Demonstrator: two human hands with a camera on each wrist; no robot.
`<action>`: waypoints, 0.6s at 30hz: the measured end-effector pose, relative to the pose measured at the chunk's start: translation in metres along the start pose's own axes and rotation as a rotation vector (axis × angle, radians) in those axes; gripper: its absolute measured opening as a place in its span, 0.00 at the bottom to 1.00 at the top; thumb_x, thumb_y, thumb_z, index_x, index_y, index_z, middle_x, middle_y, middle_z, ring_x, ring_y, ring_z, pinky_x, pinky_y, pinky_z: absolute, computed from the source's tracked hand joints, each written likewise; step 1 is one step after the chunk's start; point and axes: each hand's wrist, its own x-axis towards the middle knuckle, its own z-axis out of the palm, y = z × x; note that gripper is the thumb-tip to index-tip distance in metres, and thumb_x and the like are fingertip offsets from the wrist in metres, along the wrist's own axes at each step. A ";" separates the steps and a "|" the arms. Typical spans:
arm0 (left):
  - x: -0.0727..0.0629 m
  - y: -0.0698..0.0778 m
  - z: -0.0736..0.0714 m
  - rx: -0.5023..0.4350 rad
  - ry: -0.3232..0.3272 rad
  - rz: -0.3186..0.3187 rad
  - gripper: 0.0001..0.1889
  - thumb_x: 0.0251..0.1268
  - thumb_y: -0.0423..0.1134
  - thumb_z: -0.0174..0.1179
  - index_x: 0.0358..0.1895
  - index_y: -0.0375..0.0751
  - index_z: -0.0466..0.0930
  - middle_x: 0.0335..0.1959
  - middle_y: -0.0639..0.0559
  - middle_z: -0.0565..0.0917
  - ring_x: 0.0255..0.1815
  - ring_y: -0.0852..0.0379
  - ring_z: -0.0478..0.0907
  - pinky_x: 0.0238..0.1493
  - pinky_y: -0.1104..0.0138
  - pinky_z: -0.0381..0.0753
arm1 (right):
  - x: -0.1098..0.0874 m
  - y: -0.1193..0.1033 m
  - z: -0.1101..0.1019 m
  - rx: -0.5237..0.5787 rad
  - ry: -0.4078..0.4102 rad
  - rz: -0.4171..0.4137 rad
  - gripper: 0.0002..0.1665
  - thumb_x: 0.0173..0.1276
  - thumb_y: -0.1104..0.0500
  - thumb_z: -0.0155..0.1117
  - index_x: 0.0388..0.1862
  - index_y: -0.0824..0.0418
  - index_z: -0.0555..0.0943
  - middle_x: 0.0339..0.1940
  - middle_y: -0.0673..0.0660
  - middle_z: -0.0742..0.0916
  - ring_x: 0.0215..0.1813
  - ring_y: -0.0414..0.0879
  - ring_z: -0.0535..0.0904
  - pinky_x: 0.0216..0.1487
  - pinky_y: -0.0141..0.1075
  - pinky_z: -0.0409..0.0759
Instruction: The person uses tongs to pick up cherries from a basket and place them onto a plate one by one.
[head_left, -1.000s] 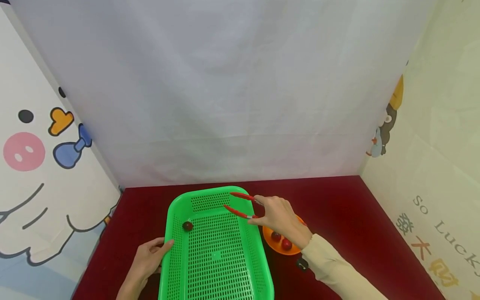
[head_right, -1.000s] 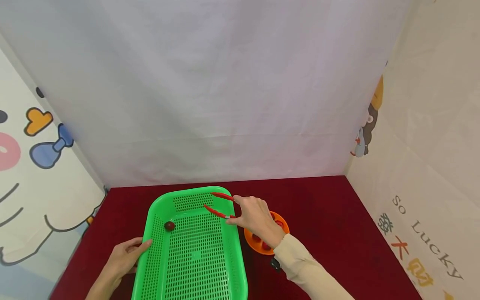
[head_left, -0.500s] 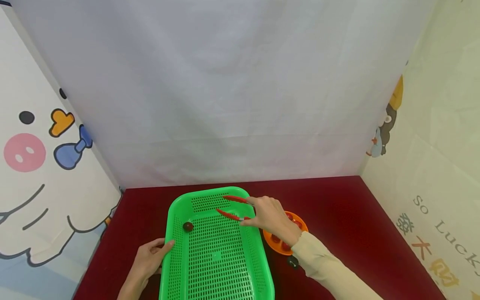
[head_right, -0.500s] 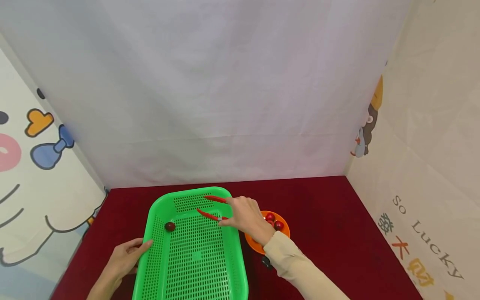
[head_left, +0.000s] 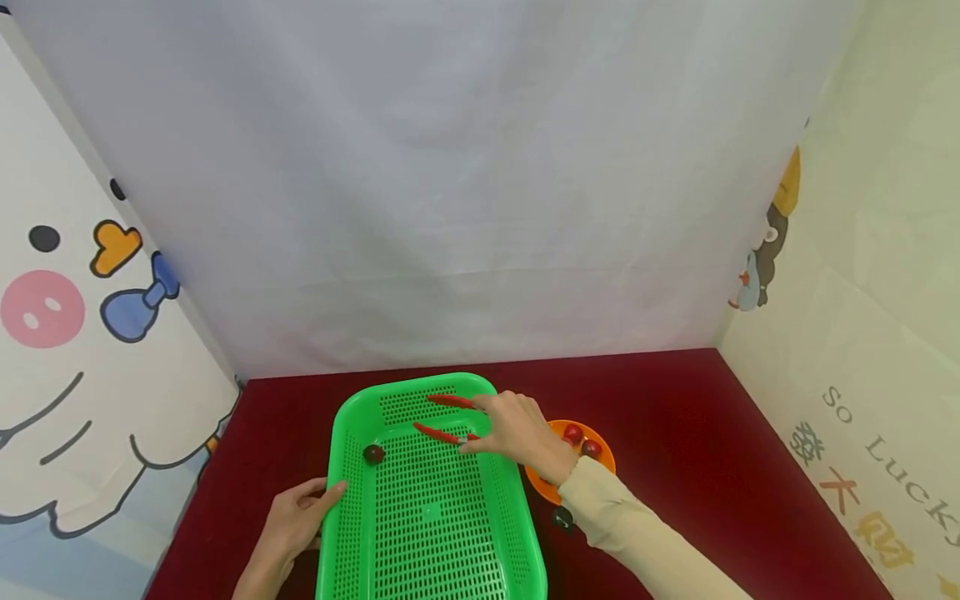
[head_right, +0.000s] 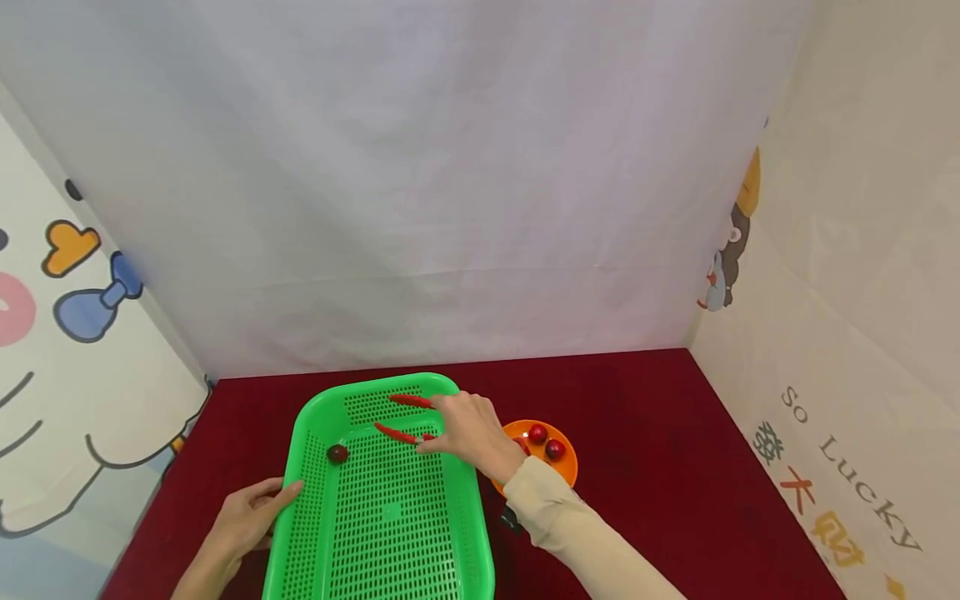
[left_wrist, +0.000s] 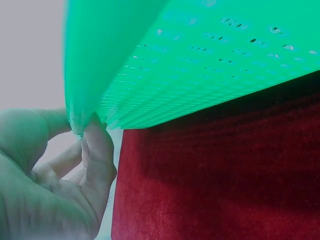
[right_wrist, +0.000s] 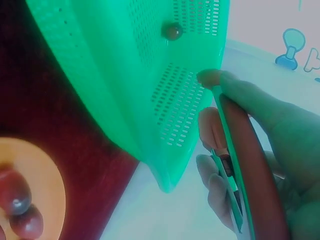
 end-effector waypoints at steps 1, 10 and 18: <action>0.000 0.000 0.000 -0.002 -0.001 0.000 0.36 0.76 0.53 0.62 0.73 0.27 0.67 0.40 0.44 0.85 0.31 0.55 0.82 0.33 0.60 0.86 | 0.001 -0.001 0.001 -0.001 -0.008 0.004 0.42 0.51 0.39 0.85 0.58 0.63 0.85 0.39 0.56 0.91 0.16 0.38 0.63 0.18 0.29 0.55; 0.000 -0.001 -0.001 -0.009 -0.004 -0.001 0.36 0.75 0.53 0.62 0.72 0.27 0.68 0.43 0.43 0.86 0.32 0.55 0.84 0.33 0.59 0.86 | 0.010 -0.008 0.011 -0.024 -0.066 0.033 0.41 0.50 0.37 0.85 0.57 0.61 0.87 0.45 0.53 0.91 0.23 0.40 0.74 0.22 0.28 0.69; 0.000 0.000 0.000 -0.009 -0.006 -0.005 0.36 0.76 0.53 0.61 0.73 0.26 0.67 0.41 0.45 0.86 0.31 0.55 0.83 0.33 0.59 0.86 | 0.016 -0.016 0.019 -0.041 -0.065 0.009 0.34 0.49 0.37 0.86 0.43 0.60 0.88 0.28 0.49 0.85 0.23 0.37 0.67 0.20 0.27 0.63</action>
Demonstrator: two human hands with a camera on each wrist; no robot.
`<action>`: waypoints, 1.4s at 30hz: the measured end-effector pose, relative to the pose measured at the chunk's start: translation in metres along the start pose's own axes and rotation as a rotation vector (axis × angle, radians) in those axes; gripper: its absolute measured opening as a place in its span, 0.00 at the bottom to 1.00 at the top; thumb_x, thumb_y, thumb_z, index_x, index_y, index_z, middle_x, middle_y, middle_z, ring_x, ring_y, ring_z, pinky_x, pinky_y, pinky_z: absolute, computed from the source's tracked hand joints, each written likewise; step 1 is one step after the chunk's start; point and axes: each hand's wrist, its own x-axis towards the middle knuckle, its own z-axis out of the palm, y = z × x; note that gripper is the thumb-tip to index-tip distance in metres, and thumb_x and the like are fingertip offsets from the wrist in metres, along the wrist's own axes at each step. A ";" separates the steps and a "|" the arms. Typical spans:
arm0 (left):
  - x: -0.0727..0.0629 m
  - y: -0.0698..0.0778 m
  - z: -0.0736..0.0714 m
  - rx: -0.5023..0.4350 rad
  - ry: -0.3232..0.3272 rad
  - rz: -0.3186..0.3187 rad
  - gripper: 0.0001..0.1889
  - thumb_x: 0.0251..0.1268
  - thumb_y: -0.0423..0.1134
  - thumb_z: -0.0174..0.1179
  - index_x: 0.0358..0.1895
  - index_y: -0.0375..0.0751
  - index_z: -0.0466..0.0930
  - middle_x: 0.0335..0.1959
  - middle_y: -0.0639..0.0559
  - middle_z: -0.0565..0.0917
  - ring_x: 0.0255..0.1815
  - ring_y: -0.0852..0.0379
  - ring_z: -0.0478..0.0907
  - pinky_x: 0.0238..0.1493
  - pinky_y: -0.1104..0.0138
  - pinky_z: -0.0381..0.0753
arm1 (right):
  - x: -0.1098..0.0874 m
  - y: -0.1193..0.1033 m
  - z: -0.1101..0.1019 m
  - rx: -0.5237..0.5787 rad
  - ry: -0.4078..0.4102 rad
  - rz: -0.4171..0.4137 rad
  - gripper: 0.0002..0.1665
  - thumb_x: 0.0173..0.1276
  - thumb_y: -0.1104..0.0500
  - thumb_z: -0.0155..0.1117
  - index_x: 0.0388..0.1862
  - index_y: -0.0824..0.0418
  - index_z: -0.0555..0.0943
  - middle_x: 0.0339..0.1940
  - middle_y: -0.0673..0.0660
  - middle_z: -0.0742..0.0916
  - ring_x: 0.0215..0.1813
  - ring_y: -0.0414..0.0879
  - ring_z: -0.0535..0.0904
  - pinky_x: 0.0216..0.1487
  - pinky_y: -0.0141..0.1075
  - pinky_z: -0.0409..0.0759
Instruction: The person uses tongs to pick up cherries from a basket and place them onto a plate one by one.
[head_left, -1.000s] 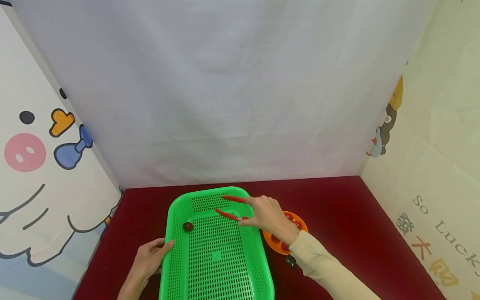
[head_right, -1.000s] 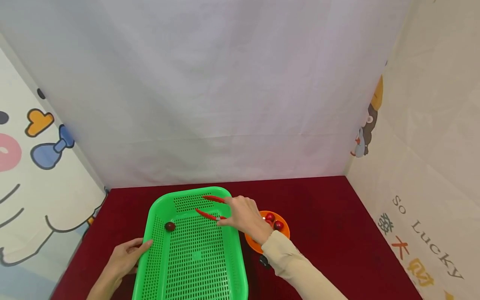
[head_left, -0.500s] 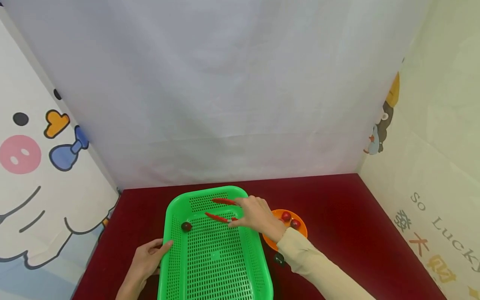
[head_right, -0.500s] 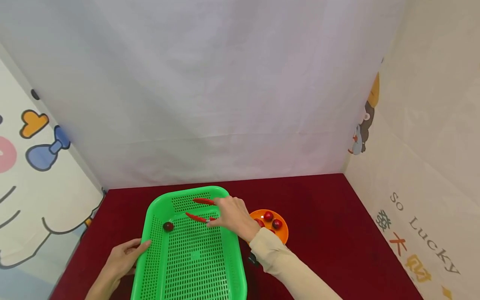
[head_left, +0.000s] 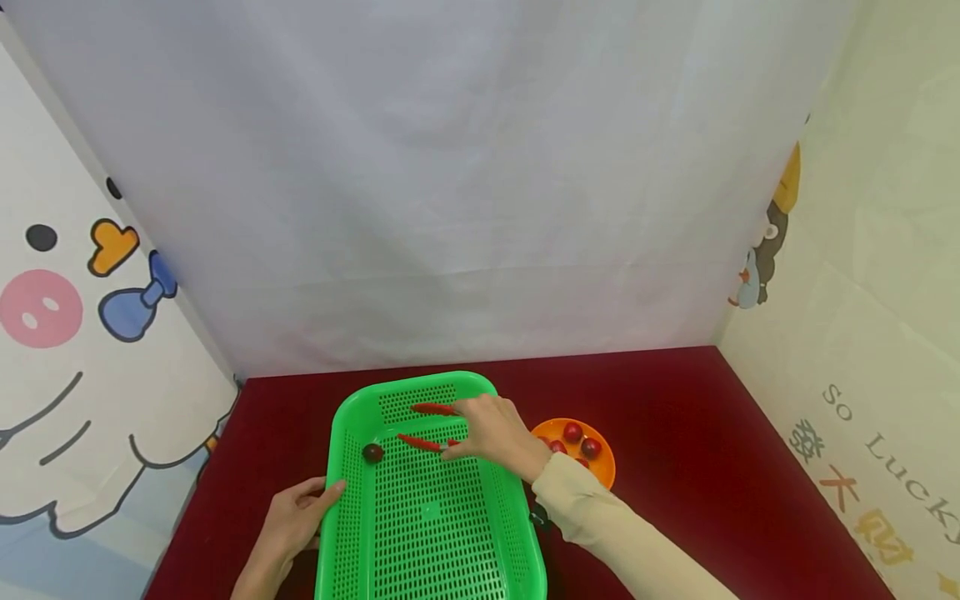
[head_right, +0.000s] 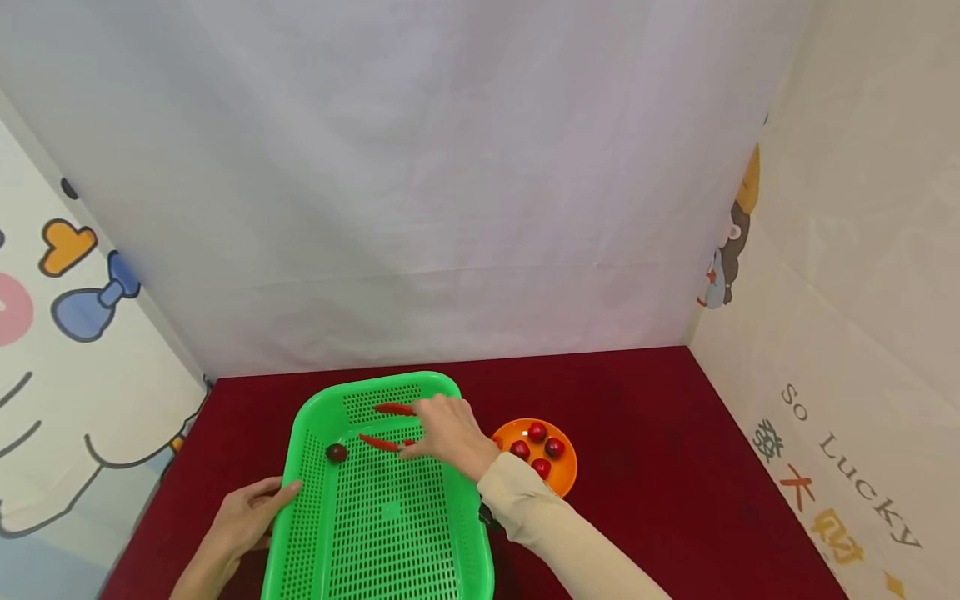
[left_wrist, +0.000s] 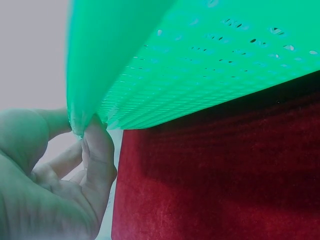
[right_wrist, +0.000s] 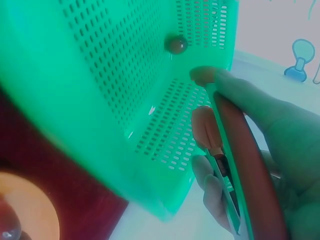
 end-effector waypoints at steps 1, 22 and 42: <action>0.000 0.000 0.000 -0.001 0.002 -0.001 0.36 0.76 0.53 0.61 0.73 0.26 0.67 0.40 0.45 0.86 0.31 0.55 0.83 0.33 0.59 0.86 | 0.001 -0.001 0.000 0.004 -0.007 0.004 0.34 0.49 0.37 0.85 0.44 0.60 0.88 0.28 0.49 0.85 0.23 0.37 0.66 0.19 0.27 0.63; -0.002 0.001 -0.001 0.003 -0.002 -0.012 0.37 0.75 0.54 0.62 0.73 0.27 0.67 0.40 0.45 0.86 0.32 0.55 0.83 0.34 0.59 0.86 | 0.018 -0.027 0.018 -0.046 -0.078 0.007 0.31 0.49 0.38 0.86 0.22 0.56 0.75 0.17 0.46 0.59 0.20 0.38 0.53 0.20 0.29 0.51; -0.002 0.000 -0.001 0.012 0.005 -0.013 0.37 0.75 0.54 0.62 0.73 0.27 0.67 0.42 0.45 0.86 0.32 0.55 0.83 0.34 0.59 0.86 | 0.029 -0.037 0.044 -0.035 -0.111 0.015 0.30 0.50 0.39 0.86 0.21 0.55 0.75 0.17 0.44 0.59 0.22 0.36 0.52 0.20 0.28 0.52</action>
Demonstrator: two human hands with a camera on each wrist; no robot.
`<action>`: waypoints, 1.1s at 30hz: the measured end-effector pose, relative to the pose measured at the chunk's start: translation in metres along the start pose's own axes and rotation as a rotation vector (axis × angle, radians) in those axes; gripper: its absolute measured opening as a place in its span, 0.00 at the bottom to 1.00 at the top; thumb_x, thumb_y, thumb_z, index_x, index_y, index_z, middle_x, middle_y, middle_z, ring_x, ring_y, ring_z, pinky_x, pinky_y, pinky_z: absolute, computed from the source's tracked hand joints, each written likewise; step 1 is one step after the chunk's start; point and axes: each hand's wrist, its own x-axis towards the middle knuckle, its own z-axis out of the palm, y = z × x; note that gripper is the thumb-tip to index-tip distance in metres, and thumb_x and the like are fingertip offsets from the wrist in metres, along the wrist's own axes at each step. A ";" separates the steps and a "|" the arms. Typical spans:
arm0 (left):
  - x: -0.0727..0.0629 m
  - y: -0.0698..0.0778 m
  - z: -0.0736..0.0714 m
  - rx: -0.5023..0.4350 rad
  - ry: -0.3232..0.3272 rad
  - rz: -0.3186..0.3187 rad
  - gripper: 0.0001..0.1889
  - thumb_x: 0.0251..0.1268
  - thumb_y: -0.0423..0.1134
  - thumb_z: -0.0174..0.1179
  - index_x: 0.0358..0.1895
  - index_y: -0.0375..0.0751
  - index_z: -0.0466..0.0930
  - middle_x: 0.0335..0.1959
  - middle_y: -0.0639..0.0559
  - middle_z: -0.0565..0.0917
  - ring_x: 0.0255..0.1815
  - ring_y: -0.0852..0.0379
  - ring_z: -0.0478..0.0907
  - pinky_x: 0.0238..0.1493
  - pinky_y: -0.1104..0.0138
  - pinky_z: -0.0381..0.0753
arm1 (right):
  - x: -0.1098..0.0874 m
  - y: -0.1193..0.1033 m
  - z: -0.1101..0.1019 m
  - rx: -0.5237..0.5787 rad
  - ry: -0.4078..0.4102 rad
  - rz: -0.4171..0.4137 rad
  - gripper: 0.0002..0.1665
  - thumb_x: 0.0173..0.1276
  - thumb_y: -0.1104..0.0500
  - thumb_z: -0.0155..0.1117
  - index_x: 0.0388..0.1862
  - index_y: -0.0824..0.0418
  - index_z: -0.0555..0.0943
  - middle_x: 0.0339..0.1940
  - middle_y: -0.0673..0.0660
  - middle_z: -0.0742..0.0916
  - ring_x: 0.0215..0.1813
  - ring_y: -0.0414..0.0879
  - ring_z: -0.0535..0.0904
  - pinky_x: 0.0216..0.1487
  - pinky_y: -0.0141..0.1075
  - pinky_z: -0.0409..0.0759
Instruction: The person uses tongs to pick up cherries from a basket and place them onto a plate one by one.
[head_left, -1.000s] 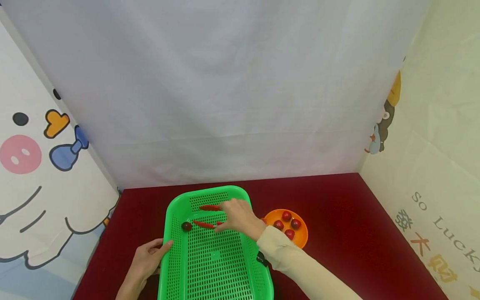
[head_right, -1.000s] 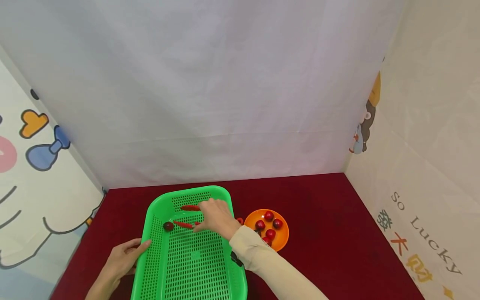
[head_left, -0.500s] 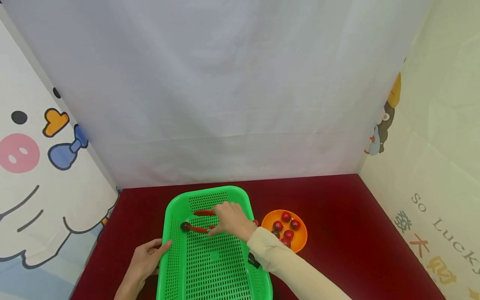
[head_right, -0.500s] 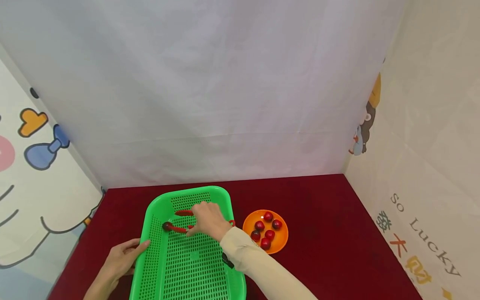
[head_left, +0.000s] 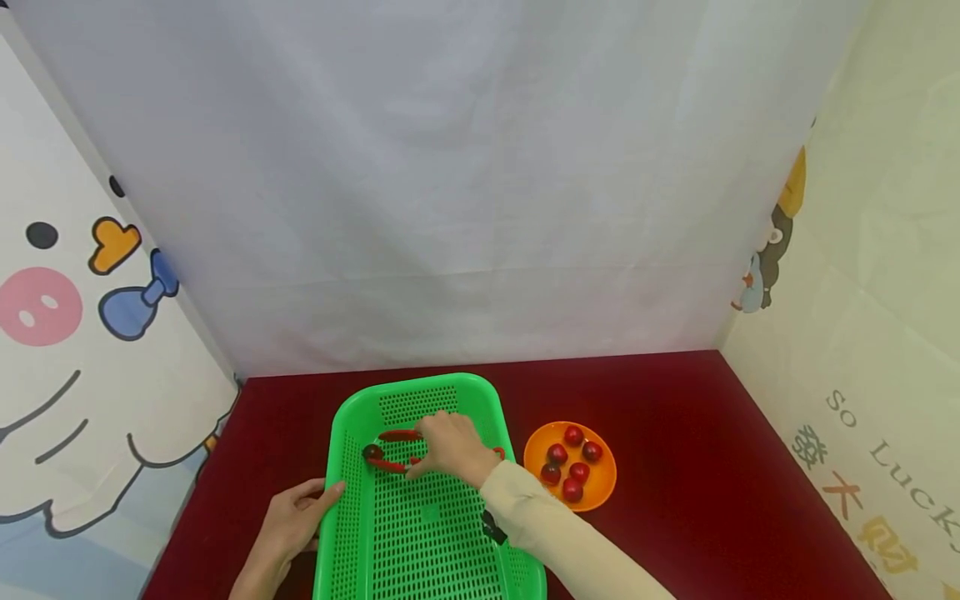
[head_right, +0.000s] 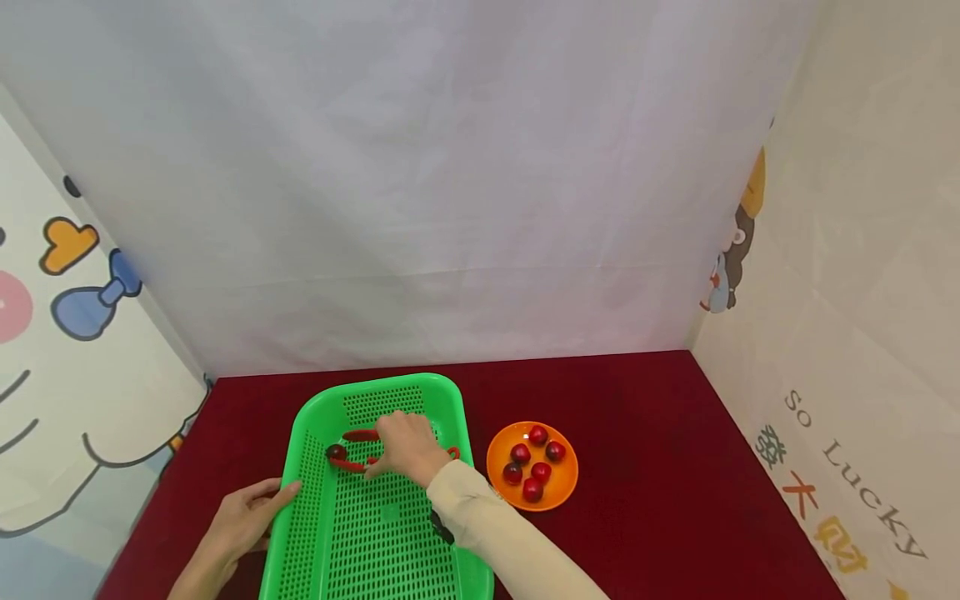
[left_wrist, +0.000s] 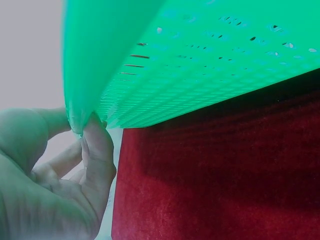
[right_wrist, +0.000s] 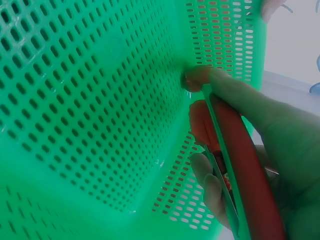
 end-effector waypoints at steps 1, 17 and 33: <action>0.000 0.000 0.000 0.000 0.001 0.000 0.37 0.75 0.54 0.62 0.73 0.27 0.67 0.42 0.45 0.86 0.32 0.55 0.83 0.34 0.59 0.86 | 0.000 0.000 0.001 -0.004 0.000 0.000 0.29 0.50 0.39 0.86 0.21 0.55 0.76 0.16 0.44 0.60 0.22 0.36 0.52 0.20 0.27 0.52; 0.002 -0.001 0.004 -0.003 0.002 -0.007 0.38 0.74 0.56 0.62 0.73 0.28 0.68 0.39 0.47 0.87 0.31 0.55 0.83 0.34 0.59 0.86 | 0.000 -0.001 0.015 -0.011 0.006 -0.011 0.30 0.51 0.41 0.85 0.19 0.53 0.73 0.17 0.44 0.59 0.23 0.36 0.51 0.19 0.27 0.50; 0.002 -0.001 0.001 0.002 -0.001 -0.005 0.39 0.74 0.57 0.62 0.73 0.27 0.67 0.42 0.45 0.87 0.32 0.55 0.83 0.35 0.59 0.86 | -0.002 0.002 0.012 -0.006 0.025 -0.021 0.31 0.52 0.41 0.85 0.19 0.53 0.71 0.18 0.44 0.56 0.22 0.36 0.49 0.20 0.28 0.48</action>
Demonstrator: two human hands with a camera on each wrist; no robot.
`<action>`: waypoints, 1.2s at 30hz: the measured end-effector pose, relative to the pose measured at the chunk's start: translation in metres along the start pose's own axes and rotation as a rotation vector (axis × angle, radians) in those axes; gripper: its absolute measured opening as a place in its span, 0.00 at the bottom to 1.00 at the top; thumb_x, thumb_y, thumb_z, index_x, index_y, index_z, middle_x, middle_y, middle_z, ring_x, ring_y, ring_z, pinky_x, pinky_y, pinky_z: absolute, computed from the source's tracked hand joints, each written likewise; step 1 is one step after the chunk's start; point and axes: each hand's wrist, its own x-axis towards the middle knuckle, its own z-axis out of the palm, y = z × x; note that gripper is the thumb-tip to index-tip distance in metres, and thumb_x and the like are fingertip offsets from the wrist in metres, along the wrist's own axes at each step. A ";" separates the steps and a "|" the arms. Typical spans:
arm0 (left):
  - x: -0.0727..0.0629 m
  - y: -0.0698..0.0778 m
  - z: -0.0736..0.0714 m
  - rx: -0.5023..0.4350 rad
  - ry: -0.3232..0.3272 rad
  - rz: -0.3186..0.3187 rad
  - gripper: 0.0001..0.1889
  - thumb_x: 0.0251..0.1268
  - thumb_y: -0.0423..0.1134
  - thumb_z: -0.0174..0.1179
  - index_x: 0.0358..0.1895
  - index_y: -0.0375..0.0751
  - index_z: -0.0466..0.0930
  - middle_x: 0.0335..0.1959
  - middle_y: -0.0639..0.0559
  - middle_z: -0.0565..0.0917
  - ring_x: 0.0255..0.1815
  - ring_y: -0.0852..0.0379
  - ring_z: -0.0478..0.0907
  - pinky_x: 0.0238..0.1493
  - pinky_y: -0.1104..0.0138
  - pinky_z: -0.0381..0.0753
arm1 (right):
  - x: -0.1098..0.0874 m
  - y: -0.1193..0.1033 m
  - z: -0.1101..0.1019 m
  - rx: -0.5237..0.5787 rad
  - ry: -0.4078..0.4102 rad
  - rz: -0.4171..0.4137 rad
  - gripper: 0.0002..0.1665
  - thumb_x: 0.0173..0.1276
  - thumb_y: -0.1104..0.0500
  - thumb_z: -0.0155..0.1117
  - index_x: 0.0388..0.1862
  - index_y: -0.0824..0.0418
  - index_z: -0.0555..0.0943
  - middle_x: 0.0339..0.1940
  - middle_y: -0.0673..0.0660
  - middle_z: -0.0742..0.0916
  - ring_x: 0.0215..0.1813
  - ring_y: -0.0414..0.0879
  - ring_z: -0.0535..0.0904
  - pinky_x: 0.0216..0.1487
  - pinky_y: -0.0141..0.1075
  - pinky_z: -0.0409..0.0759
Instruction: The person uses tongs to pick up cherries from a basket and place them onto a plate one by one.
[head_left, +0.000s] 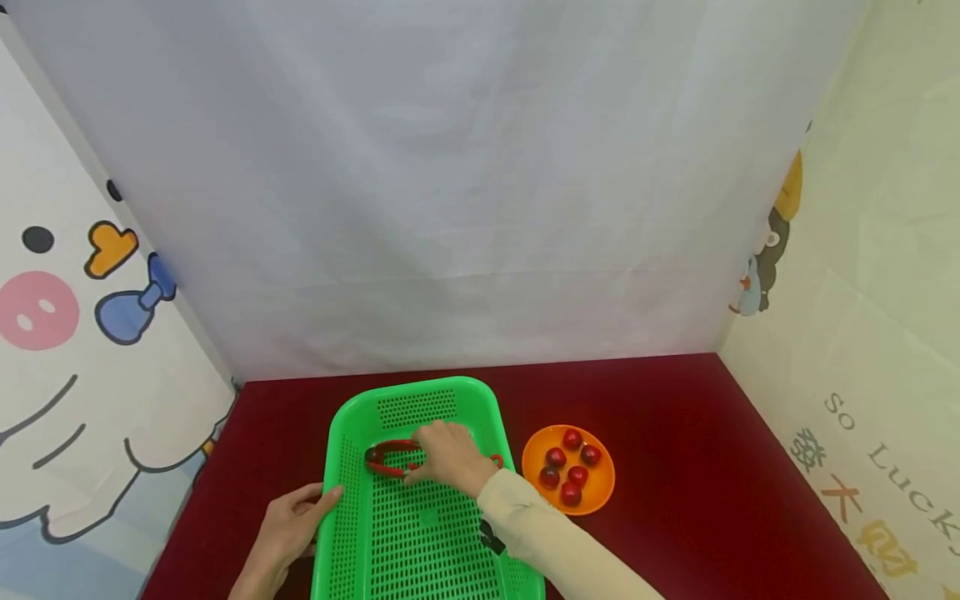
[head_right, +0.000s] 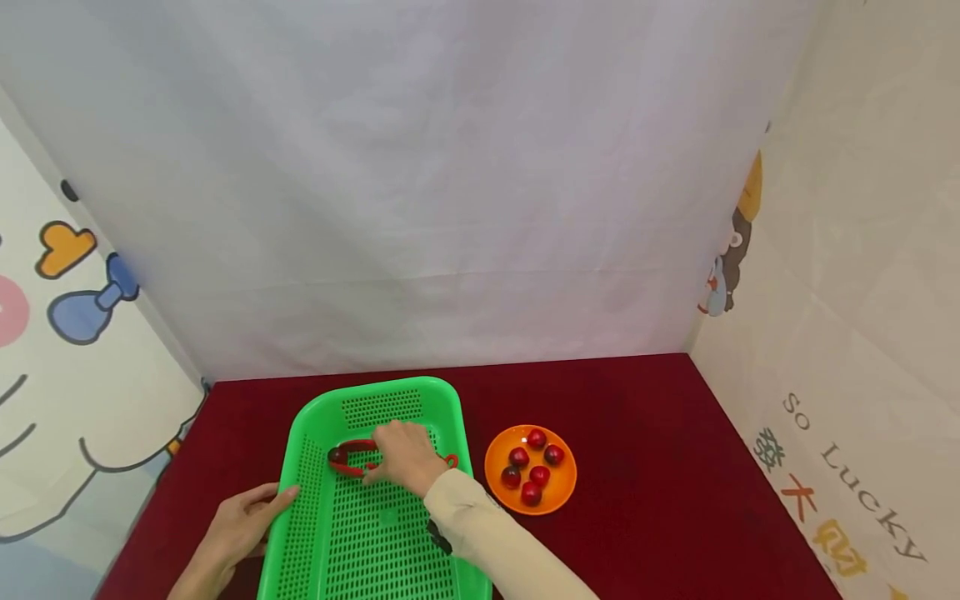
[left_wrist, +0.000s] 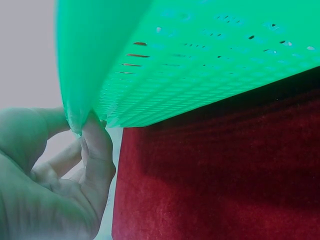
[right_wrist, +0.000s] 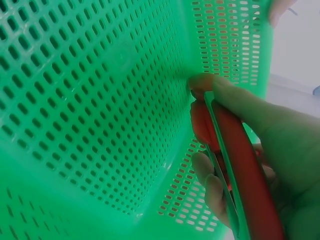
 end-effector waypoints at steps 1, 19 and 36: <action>0.000 0.000 0.000 0.001 -0.002 -0.002 0.39 0.74 0.57 0.62 0.73 0.27 0.66 0.42 0.45 0.87 0.32 0.55 0.83 0.35 0.59 0.86 | 0.000 0.001 0.000 0.002 0.000 0.000 0.30 0.52 0.41 0.85 0.19 0.53 0.73 0.17 0.44 0.57 0.22 0.36 0.50 0.19 0.28 0.49; -0.001 0.001 0.001 0.013 0.001 0.003 0.40 0.74 0.58 0.62 0.73 0.27 0.66 0.43 0.44 0.86 0.33 0.55 0.83 0.35 0.58 0.87 | -0.014 0.007 -0.021 0.080 0.023 0.012 0.29 0.54 0.43 0.85 0.49 0.58 0.90 0.43 0.52 0.91 0.32 0.38 0.82 0.26 0.25 0.73; 0.001 0.000 0.000 0.000 -0.007 0.001 0.40 0.74 0.58 0.61 0.73 0.27 0.66 0.43 0.43 0.86 0.33 0.54 0.84 0.36 0.57 0.87 | -0.034 0.027 -0.034 0.129 0.085 0.039 0.36 0.54 0.40 0.84 0.56 0.60 0.88 0.42 0.55 0.91 0.28 0.37 0.74 0.22 0.26 0.71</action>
